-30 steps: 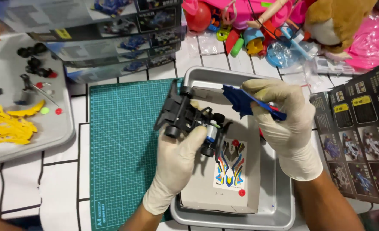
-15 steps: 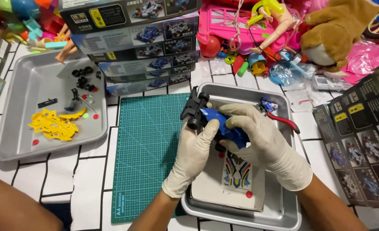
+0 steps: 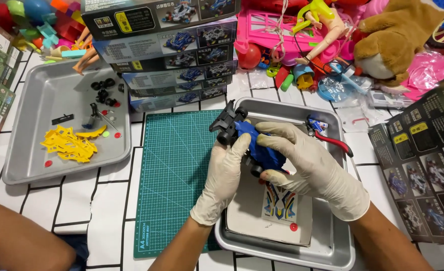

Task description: Final assembly of a mini 4WD model car, including battery installation and body shell attachment.

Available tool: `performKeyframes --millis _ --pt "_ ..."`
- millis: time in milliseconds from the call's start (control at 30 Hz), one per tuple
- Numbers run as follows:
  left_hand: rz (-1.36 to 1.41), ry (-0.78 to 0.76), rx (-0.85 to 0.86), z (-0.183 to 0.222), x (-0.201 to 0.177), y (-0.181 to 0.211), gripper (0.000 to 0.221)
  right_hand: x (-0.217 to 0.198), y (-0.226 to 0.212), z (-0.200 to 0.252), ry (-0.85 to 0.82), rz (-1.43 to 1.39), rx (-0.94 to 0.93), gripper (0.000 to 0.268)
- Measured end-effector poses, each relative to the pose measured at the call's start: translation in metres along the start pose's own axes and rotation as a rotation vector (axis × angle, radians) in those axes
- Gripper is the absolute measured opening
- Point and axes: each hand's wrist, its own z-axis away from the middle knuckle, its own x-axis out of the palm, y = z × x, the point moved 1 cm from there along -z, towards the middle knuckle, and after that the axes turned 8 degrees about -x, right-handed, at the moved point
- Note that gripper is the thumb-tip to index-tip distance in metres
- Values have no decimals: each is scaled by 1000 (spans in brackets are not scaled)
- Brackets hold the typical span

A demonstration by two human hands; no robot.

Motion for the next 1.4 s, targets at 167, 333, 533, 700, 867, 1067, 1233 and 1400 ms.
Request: performKeyframes --millis 167,333,533,700,867,1067,1233,1400 --pt "-55 -39 93 2 2 5 52 1 7 2 93 28 -62 55" --pt "-71 -100 139 0 3 -6 56 9 9 4 136 16 -89 60" --pt "-36 -126 145 2 7 -11 48 10 3 0 103 7 -72 64" --pt "-13 -104 128 -2 5 -16 46 10 4 1 105 4 -65 68" --pt "51 -49 77 -6 1 -15 43 2 -2 -3 104 -35 -87 81" --pt "293 19 20 -1 -1 1 37 -10 -5 1 -7 -62 -110 71" --pt "216 37 -44 0 -1 2 43 -5 -3 3 -43 -37 -85 54" --pt "241 -26 12 -1 3 0 44 -2 -1 5 -39 4 -114 53"
